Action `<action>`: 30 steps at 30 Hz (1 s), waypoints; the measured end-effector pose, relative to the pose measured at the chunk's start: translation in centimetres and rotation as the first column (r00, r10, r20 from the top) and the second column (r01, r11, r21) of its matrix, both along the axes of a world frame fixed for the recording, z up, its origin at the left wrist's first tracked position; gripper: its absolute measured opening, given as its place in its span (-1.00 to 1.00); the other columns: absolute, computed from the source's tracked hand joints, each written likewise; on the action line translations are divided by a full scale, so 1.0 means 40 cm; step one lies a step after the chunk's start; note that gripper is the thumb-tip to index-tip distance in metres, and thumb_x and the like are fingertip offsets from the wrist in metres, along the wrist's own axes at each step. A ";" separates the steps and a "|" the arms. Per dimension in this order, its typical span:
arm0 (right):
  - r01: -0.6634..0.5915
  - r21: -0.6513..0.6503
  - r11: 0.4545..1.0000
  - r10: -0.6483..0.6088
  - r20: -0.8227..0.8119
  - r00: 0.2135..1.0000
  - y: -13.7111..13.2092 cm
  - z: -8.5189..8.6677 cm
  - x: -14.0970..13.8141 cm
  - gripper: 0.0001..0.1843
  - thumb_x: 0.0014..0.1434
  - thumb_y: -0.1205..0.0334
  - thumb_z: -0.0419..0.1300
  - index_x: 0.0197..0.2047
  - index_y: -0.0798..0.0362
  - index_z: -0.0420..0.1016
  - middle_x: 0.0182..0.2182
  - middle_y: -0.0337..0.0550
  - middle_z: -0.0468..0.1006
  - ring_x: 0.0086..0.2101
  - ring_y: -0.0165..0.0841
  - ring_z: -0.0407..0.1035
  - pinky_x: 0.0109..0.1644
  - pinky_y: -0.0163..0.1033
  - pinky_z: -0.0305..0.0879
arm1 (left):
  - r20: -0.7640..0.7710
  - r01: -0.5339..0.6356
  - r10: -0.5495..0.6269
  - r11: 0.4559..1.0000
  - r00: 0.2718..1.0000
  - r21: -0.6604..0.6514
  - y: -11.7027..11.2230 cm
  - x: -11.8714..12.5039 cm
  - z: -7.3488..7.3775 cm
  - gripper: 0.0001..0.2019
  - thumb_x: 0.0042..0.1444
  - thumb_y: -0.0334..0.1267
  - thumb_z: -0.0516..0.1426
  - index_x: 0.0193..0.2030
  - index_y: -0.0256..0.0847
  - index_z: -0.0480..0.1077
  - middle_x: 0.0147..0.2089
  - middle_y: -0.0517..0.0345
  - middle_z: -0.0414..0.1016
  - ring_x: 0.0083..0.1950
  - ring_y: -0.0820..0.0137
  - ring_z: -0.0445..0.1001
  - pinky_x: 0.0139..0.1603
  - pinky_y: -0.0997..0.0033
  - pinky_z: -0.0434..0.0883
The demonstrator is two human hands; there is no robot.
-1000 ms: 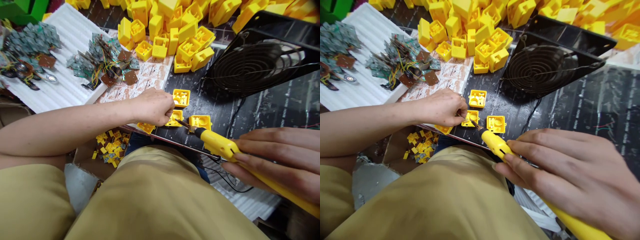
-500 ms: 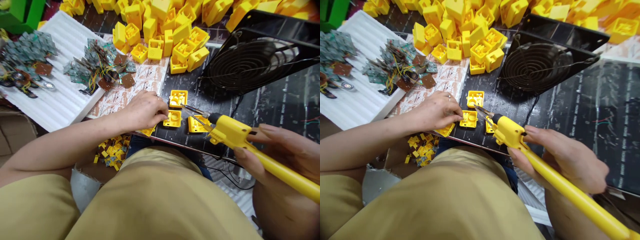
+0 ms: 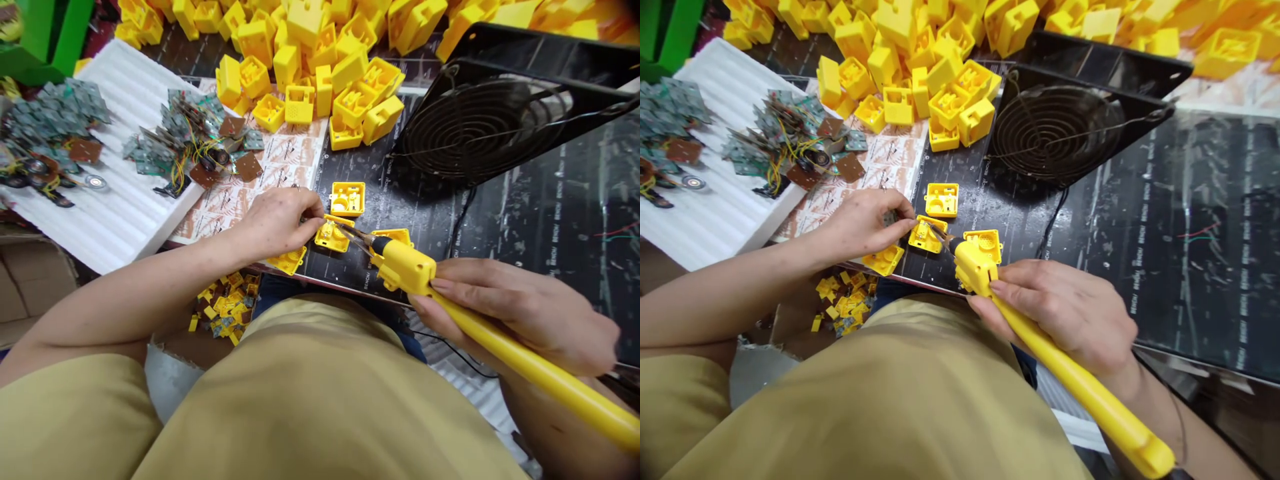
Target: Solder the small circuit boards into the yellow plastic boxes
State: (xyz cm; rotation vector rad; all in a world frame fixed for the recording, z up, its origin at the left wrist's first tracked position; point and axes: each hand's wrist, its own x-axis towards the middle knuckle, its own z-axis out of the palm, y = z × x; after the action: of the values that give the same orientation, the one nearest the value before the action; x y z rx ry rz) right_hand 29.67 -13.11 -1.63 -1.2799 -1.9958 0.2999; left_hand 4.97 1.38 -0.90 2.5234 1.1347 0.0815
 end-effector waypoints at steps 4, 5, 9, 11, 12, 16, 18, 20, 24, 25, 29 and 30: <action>-0.027 0.031 0.999 0.027 0.013 1.000 0.005 -0.004 0.001 -0.92 0.25 0.32 0.26 -0.25 -0.01 0.42 -0.40 -0.22 0.55 -0.35 -0.42 0.53 -0.19 -0.33 0.54 | -0.041 0.006 -0.007 1.000 0.999 -0.013 0.007 0.004 -0.009 -0.79 0.17 -0.22 0.09 -0.23 -0.22 0.54 -0.24 0.07 0.63 -0.18 0.28 0.55 -0.13 0.30 0.40; -0.037 0.023 0.999 0.036 0.031 0.999 0.008 -0.003 0.000 -0.92 0.24 0.33 0.26 -0.24 -0.01 0.43 -0.39 -0.22 0.56 -0.33 -0.40 0.53 -0.17 -0.31 0.55 | -0.050 0.006 -0.007 1.000 0.999 -0.015 0.007 0.005 -0.010 -0.79 0.17 -0.22 0.09 -0.23 -0.23 0.54 -0.24 0.06 0.63 -0.18 0.27 0.55 -0.13 0.30 0.40; -0.143 0.156 0.977 0.133 0.072 0.989 0.024 0.002 -0.006 -0.78 0.10 0.39 0.38 -0.21 0.04 0.45 -0.35 -0.20 0.59 -0.34 -0.40 0.53 -0.17 -0.28 0.57 | -0.054 0.021 -0.022 1.000 0.998 -0.008 0.009 0.007 -0.010 -0.79 0.17 -0.22 0.09 -0.23 -0.22 0.54 -0.24 0.07 0.63 -0.19 0.27 0.55 -0.13 0.30 0.40; -0.164 0.219 0.962 0.144 0.104 0.984 0.031 0.011 -0.008 -0.76 0.08 0.37 0.41 -0.22 0.05 0.45 -0.35 -0.20 0.60 -0.37 -0.41 0.51 -0.22 -0.29 0.57 | -0.046 0.032 -0.032 0.999 0.998 -0.006 0.010 0.007 -0.009 -0.79 0.17 -0.22 0.09 -0.23 -0.21 0.55 -0.25 0.07 0.63 -0.19 0.28 0.55 -0.13 0.31 0.40; -0.170 0.231 0.958 0.147 0.113 0.983 0.032 0.019 -0.008 -0.78 0.10 0.34 0.40 -0.23 0.04 0.45 -0.36 -0.21 0.59 -0.38 -0.42 0.51 -0.24 -0.30 0.57 | -0.045 0.035 -0.035 0.999 0.998 -0.007 0.011 0.008 -0.009 -0.79 0.17 -0.22 0.10 -0.23 -0.21 0.55 -0.26 0.08 0.63 -0.19 0.28 0.55 -0.13 0.32 0.40; -0.139 0.119 0.983 0.130 0.080 0.988 0.028 0.048 0.004 -0.85 0.18 0.34 0.33 -0.20 0.00 0.45 -0.35 -0.24 0.58 -0.35 -0.45 0.50 -0.24 -0.32 0.53 | -0.078 0.021 -0.022 1.000 0.997 -0.018 0.012 0.010 -0.004 -0.79 0.16 -0.22 0.11 -0.23 -0.22 0.56 -0.25 0.07 0.63 -0.18 0.25 0.56 -0.12 0.29 0.41; -0.080 0.064 0.995 0.077 0.053 0.996 0.023 0.050 0.014 -0.80 0.15 0.39 0.34 -0.18 -0.01 0.45 -0.33 -0.24 0.58 -0.35 -0.47 0.49 -0.27 -0.36 0.49 | -0.094 0.015 -0.017 1.000 0.995 -0.024 0.013 0.011 -0.001 -0.79 0.16 -0.22 0.11 -0.22 -0.21 0.56 -0.25 0.06 0.63 -0.17 0.24 0.57 -0.11 0.28 0.41; -0.015 0.061 0.998 0.013 0.028 1.000 0.018 0.040 0.024 -0.88 0.19 0.35 0.31 -0.22 -0.02 0.45 -0.36 -0.26 0.57 -0.38 -0.48 0.49 -0.32 -0.38 0.46 | -0.092 0.017 -0.019 1.000 0.996 -0.022 0.013 0.012 0.000 -0.79 0.16 -0.22 0.11 -0.22 -0.21 0.57 -0.25 0.08 0.63 -0.18 0.26 0.56 -0.10 0.29 0.42; 0.033 0.062 0.998 -0.036 0.053 0.998 0.004 0.011 0.045 -0.84 0.27 0.14 0.26 -0.08 -0.08 0.49 -0.33 -0.27 0.60 -0.41 -0.42 0.50 -0.43 -0.34 0.42 | -0.082 0.017 -0.019 1.000 0.996 -0.019 0.014 0.016 -0.003 -0.79 0.15 -0.22 0.11 -0.23 -0.20 0.56 -0.28 0.10 0.61 -0.19 0.27 0.56 -0.11 0.29 0.43; 0.041 0.071 0.997 -0.046 0.063 0.997 -0.001 0.009 0.048 -0.68 0.23 0.12 0.31 0.05 -0.11 0.47 -0.27 -0.25 0.61 -0.40 -0.39 0.51 -0.44 -0.33 0.42 | -0.085 0.014 -0.016 1.000 0.996 -0.022 0.015 0.016 -0.004 -0.79 0.14 -0.22 0.10 -0.24 -0.20 0.56 -0.29 0.10 0.61 -0.19 0.26 0.56 -0.10 0.27 0.43; 0.136 0.166 0.977 -0.163 0.164 0.973 -0.012 0.022 0.037 -0.26 0.26 -0.02 0.25 0.43 -0.14 0.11 -0.26 -0.20 0.62 -0.38 -0.33 0.52 -0.38 -0.26 0.40 | -0.036 0.055 -0.054 0.998 0.998 0.014 0.019 -0.003 0.004 -0.76 0.15 -0.22 0.09 -0.15 -0.22 0.53 -0.19 0.05 0.60 -0.10 0.21 0.55 -0.02 0.20 0.45; 0.131 0.180 0.975 -0.169 0.212 0.963 -0.010 0.027 0.030 -0.29 0.29 0.02 0.22 0.43 -0.11 0.10 -0.34 -0.25 0.61 -0.44 -0.37 0.49 -0.37 -0.28 0.38 | -0.003 0.077 -0.077 0.995 0.997 0.057 0.019 -0.013 0.007 -0.73 0.16 -0.19 0.09 -0.09 -0.24 0.51 -0.12 0.01 0.59 -0.05 0.18 0.54 0.03 0.16 0.44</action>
State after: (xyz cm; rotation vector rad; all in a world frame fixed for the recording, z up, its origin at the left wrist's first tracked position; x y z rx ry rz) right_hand 30.85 -13.50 -0.54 -1.4002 -2.0470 -0.0876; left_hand 4.45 2.15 -0.63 2.6147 1.0487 0.0944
